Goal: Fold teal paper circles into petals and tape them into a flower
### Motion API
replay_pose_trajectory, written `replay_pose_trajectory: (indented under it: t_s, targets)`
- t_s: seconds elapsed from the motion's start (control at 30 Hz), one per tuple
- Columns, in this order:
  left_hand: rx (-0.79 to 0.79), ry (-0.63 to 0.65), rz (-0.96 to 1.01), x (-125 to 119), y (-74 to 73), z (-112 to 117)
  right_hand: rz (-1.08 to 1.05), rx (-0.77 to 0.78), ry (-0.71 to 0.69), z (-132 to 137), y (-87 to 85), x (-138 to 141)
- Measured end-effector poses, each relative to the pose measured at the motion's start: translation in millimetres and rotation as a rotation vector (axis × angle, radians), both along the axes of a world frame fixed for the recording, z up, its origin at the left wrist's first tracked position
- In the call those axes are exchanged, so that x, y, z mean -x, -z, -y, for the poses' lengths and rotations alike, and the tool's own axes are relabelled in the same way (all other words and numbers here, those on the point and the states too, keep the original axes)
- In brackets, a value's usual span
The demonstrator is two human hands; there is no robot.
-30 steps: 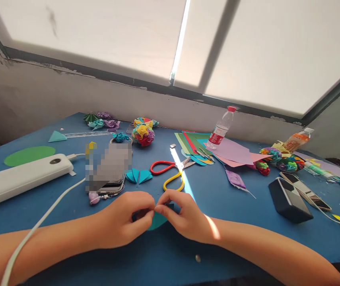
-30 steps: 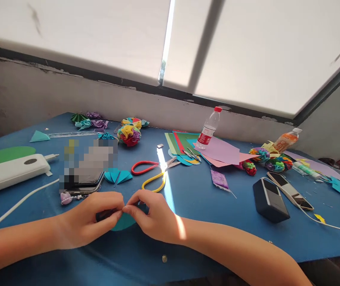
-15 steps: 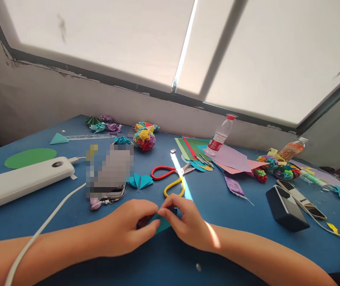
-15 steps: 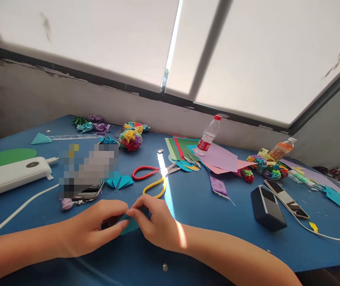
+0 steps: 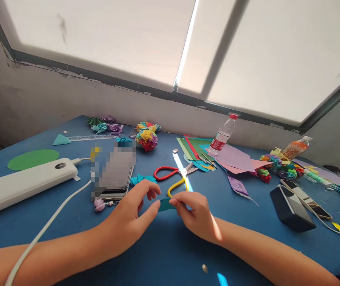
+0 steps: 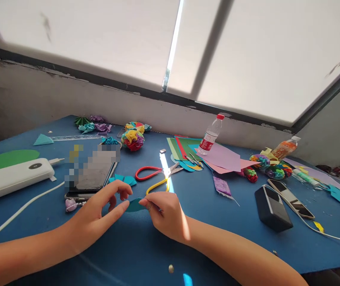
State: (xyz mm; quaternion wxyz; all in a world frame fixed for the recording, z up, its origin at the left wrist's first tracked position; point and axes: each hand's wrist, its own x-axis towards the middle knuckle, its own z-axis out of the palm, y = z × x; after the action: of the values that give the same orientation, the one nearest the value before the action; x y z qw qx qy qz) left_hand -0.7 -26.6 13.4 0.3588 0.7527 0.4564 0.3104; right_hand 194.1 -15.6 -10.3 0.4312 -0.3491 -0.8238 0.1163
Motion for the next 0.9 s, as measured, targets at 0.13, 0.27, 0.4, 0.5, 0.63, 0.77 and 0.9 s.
replay_pose_trajectory:
  t_s: [0.13,0.27,0.4,0.5,0.63,0.77,0.9]
  targets:
    - [0.032,0.042,-0.053,1,-1.5,0,0.065,-0.11,0.114,-5,4.5,-3]
    - [0.07,0.02,0.007,-2,8.0,-4,0.029,-0.172,0.143,-3,5.1,-3]
    - [0.055,-0.016,0.028,-4,10.3,-6,0.014,-0.163,0.117,-1,4.1,-3]
    - [0.047,-0.042,0.031,-4,8.6,-7,0.015,-0.176,0.089,0,5.2,-2]
    - [0.02,-0.009,-0.041,-3,9.0,-7,0.013,-0.235,0.085,0,6.9,-3]
    - [0.099,0.08,-0.011,-3,9.7,-7,0.014,-0.275,0.034,-1,6.5,-6]
    - [0.21,0.224,0.091,-4,7.7,-4,0.056,-0.316,-0.04,-3,6.1,-9]
